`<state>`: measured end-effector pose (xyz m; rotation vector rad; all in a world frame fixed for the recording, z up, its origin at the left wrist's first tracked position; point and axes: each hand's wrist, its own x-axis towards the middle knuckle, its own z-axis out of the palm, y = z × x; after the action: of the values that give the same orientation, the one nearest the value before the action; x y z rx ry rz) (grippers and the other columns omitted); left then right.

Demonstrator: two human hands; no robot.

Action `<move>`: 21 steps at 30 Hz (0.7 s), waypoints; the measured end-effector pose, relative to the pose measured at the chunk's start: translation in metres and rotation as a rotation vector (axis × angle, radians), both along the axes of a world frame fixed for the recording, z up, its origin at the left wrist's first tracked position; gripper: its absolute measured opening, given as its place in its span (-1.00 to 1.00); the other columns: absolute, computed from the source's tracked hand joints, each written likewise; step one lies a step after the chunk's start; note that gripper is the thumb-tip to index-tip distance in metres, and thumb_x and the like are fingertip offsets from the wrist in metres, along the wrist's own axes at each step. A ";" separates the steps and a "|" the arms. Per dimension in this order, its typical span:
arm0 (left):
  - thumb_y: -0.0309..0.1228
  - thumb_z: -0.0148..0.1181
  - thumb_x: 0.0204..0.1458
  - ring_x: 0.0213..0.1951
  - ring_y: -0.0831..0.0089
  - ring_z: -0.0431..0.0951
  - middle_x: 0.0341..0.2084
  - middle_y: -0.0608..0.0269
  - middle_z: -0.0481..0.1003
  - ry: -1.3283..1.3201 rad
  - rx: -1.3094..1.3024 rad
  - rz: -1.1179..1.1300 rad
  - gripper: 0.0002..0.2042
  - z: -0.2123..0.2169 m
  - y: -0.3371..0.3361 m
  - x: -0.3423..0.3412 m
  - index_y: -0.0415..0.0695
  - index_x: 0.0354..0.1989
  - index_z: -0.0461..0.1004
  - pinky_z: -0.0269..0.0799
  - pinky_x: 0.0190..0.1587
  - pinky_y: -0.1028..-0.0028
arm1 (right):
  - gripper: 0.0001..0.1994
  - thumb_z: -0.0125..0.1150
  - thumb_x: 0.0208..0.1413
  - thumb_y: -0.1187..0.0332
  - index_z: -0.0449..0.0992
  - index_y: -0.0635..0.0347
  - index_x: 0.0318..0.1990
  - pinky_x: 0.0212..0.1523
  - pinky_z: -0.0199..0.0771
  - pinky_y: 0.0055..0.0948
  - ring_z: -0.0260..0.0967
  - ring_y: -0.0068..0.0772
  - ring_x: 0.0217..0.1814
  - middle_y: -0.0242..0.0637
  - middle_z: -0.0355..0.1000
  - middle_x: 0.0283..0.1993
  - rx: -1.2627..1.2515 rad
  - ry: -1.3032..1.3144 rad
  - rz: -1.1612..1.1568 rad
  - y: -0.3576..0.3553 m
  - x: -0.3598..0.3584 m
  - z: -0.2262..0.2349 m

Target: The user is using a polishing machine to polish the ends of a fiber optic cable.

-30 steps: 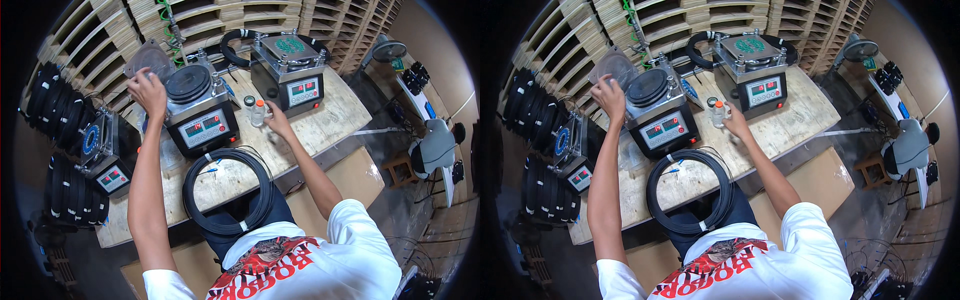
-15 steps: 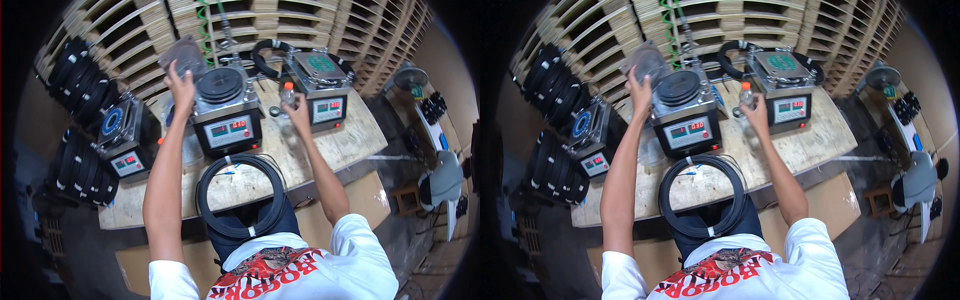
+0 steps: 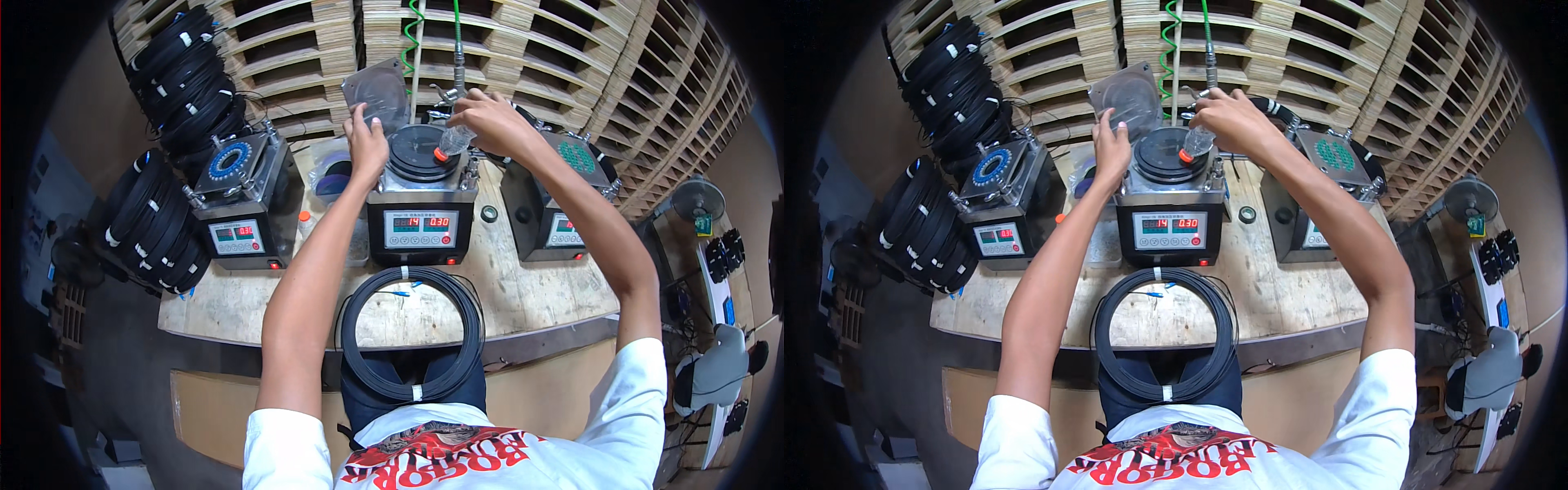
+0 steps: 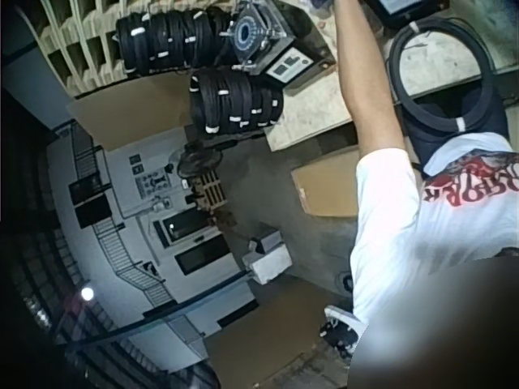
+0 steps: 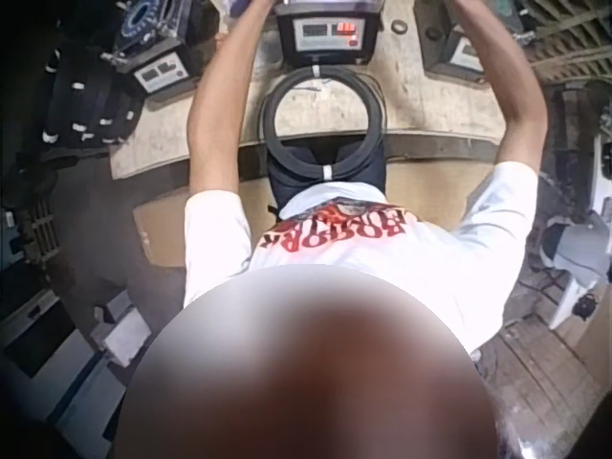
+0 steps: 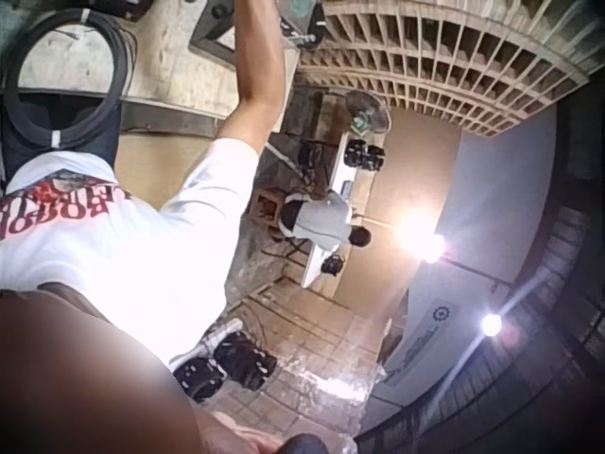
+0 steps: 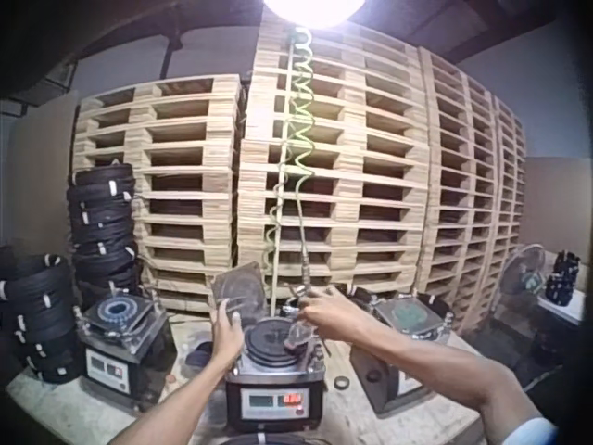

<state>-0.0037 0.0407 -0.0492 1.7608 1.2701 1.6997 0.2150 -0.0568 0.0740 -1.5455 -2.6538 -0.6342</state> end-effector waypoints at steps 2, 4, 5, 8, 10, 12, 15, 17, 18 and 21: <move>-0.45 -0.02 0.25 0.12 -0.10 0.38 0.08 -0.15 0.28 0.007 0.005 0.027 -0.63 0.000 -0.002 0.002 -0.20 0.23 0.28 0.25 0.20 0.19 | -0.49 0.37 -0.20 0.58 0.63 -0.08 0.01 0.11 0.31 -0.20 0.25 -0.30 0.23 -0.44 0.43 0.06 0.009 -0.082 0.028 0.009 -0.014 -0.001; -0.46 -0.03 0.25 0.10 -0.10 0.39 0.07 -0.14 0.29 -0.006 0.015 0.039 -0.64 0.002 -0.004 0.003 -0.20 0.21 0.29 0.26 0.19 0.18 | -0.53 0.31 -0.19 0.62 0.66 -0.08 -0.06 0.08 0.27 -0.27 0.25 -0.35 0.21 -0.49 0.45 0.02 0.023 -0.146 0.113 0.014 -0.031 0.004; -0.47 -0.05 0.26 0.10 -0.09 0.39 0.05 -0.13 0.30 -0.019 0.001 0.053 -0.65 0.003 -0.006 0.004 -0.21 0.21 0.30 0.27 0.18 0.18 | -0.53 0.31 -0.19 0.62 0.66 -0.08 -0.06 0.08 0.27 -0.27 0.25 -0.35 0.21 -0.49 0.45 0.02 0.025 -0.146 0.119 0.018 -0.038 0.005; -0.48 -0.07 0.27 0.09 -0.08 0.39 0.03 -0.12 0.31 -0.023 0.008 0.074 -0.66 0.006 -0.009 0.006 -0.22 0.20 0.30 0.28 0.17 0.18 | -0.63 0.28 -0.15 0.60 0.69 -0.08 -0.16 0.09 0.26 -0.24 0.26 -0.36 0.21 -0.50 0.47 -0.03 0.015 -0.133 0.187 0.028 -0.060 0.008; -0.49 -0.08 0.27 0.09 -0.07 0.39 0.02 -0.13 0.32 -0.008 0.039 0.088 -0.67 0.006 -0.007 0.004 -0.24 0.19 0.30 0.28 0.17 0.16 | -0.65 0.28 -0.13 0.58 0.69 -0.09 -0.18 0.09 0.27 -0.24 0.25 -0.36 0.22 -0.50 0.47 -0.03 0.081 -0.147 0.224 0.041 -0.071 0.003; -0.51 -0.08 0.26 0.09 -0.08 0.39 0.03 -0.13 0.32 0.002 0.045 0.103 -0.67 0.006 -0.007 0.002 -0.24 0.18 0.31 0.27 0.17 0.16 | -0.70 0.27 -0.09 0.53 0.69 -0.11 -0.20 0.09 0.30 -0.23 0.26 -0.37 0.25 -0.49 0.48 -0.03 0.126 -0.151 0.241 0.057 -0.083 -0.001; -0.54 -0.07 0.24 0.09 -0.08 0.39 0.04 -0.14 0.33 0.002 0.055 0.105 -0.67 0.004 -0.008 0.003 -0.24 0.18 0.31 0.27 0.17 0.15 | -0.86 0.27 -0.01 0.45 0.66 -0.08 -0.31 0.10 0.30 -0.10 0.28 -0.35 0.27 -0.49 0.51 -0.04 0.204 -0.111 0.270 0.083 -0.083 -0.010; -0.55 -0.07 0.22 0.09 -0.08 0.39 0.04 -0.14 0.32 -0.007 0.063 0.089 -0.66 0.004 -0.006 0.008 -0.24 0.18 0.31 0.27 0.17 0.16 | -0.87 0.30 -0.02 0.43 0.66 -0.07 -0.31 0.13 0.31 -0.08 0.28 -0.36 0.27 -0.50 0.51 -0.05 0.236 -0.098 0.239 0.095 -0.070 -0.012; -0.57 -0.06 0.21 0.09 -0.08 0.39 0.04 -0.13 0.33 0.005 0.060 0.104 -0.66 0.004 -0.006 0.007 -0.24 0.18 0.31 0.27 0.17 0.16 | -0.86 0.32 -0.04 0.43 0.66 -0.07 -0.30 0.12 0.32 -0.07 0.28 -0.37 0.27 -0.50 0.51 -0.05 0.214 -0.094 0.198 0.099 -0.066 -0.012; -0.59 -0.07 0.19 0.09 -0.08 0.40 0.05 -0.13 0.33 0.022 0.043 0.112 -0.65 0.002 -0.008 0.006 -0.22 0.18 0.31 0.29 0.16 0.16 | -0.81 0.36 -0.09 0.44 0.66 -0.08 -0.28 0.11 0.33 -0.04 0.29 -0.38 0.24 -0.52 0.51 -0.09 0.176 -0.076 0.122 0.106 -0.048 -0.013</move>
<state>0.0021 0.0331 -0.0468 1.7670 1.3751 1.7863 0.1672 0.0493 0.0613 -1.3292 -2.6359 -0.9080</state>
